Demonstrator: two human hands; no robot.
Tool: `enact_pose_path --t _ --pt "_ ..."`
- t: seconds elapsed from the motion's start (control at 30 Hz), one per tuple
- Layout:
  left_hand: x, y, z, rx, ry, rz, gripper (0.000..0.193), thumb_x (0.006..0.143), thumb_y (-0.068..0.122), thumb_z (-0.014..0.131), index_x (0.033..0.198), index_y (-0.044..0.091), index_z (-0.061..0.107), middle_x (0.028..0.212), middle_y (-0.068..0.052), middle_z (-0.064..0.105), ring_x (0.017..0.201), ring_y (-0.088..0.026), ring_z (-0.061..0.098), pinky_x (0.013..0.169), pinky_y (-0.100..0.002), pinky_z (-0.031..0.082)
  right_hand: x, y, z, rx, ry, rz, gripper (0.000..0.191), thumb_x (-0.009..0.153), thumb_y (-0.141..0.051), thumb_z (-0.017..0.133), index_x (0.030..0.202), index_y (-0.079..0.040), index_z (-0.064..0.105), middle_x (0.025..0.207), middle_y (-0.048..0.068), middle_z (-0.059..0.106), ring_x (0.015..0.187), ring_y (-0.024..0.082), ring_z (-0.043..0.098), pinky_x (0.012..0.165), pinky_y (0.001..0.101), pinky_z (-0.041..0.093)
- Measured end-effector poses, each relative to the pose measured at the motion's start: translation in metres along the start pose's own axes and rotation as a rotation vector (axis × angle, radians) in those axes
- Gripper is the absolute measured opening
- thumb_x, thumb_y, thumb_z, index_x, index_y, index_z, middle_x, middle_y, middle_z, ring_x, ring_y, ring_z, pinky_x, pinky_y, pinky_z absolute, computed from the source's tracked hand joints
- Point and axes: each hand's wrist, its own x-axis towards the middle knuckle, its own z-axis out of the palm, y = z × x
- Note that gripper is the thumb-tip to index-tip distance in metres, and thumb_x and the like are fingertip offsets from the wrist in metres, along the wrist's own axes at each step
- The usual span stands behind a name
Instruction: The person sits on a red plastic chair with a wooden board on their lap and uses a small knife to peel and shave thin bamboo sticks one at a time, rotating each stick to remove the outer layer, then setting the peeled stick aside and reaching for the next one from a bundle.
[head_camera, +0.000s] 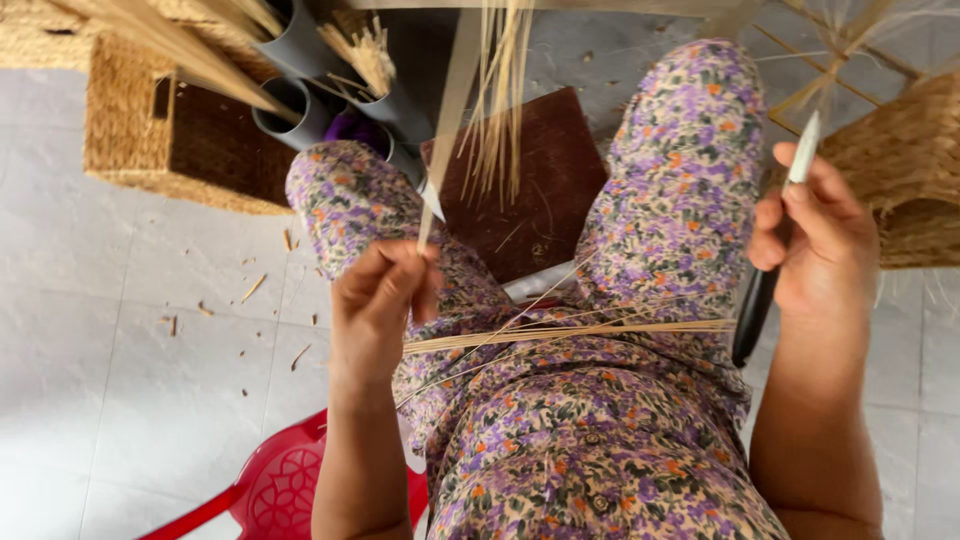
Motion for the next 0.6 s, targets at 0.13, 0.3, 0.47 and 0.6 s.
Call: enact_pose_path --t 0.13,0.3,0.47,0.6 --pt "0.021 0.015 0.000 -0.289 0.061 0.144 0.015 0.107 0.007 0.061 0.117 -0.002 0.068 0.091 -0.008 0.068 0.079 -0.014 0.065 0.071 -0.028 0.053 -0.009 0.006 0.015 -0.069 -0.086 0.060 0.026 0.113 -0.008 0.056 0.137 0.002 0.062 0.083 0.010 0.064 0.061 0.015 0.053 0.055 0.0268 0.043" --pt "0.045 0.016 0.015 -0.318 0.194 0.290 0.015 0.108 0.007 0.062 0.120 -0.001 0.067 0.099 -0.009 0.070 0.088 -0.014 0.067 0.077 -0.028 0.057 -0.033 0.010 0.052 -0.258 -0.298 0.180 0.035 0.107 -0.009 0.053 0.138 0.005 0.063 0.078 0.011 0.065 0.053 0.011 0.051 0.049 0.0229 0.040" --pt "0.047 -0.004 0.032 -0.307 0.166 0.316 0.013 0.103 0.005 0.068 0.116 0.003 0.065 0.101 -0.010 0.072 0.089 -0.015 0.070 0.076 -0.028 0.058 -0.050 0.019 0.095 -0.370 -0.738 0.239 0.048 0.102 -0.006 0.052 0.150 -0.002 0.047 0.089 0.011 0.073 0.049 0.009 0.056 0.044 0.0224 0.048" --pt "0.035 -0.031 0.050 -0.252 0.113 0.226 0.011 0.104 0.007 0.071 0.112 0.003 0.065 0.103 -0.011 0.075 0.087 -0.016 0.072 0.076 -0.030 0.060 -0.043 0.024 0.119 -0.366 -0.643 0.226 0.055 0.104 -0.008 0.050 0.158 -0.006 0.038 0.077 0.011 0.070 0.051 0.009 0.055 0.048 0.0222 0.047"
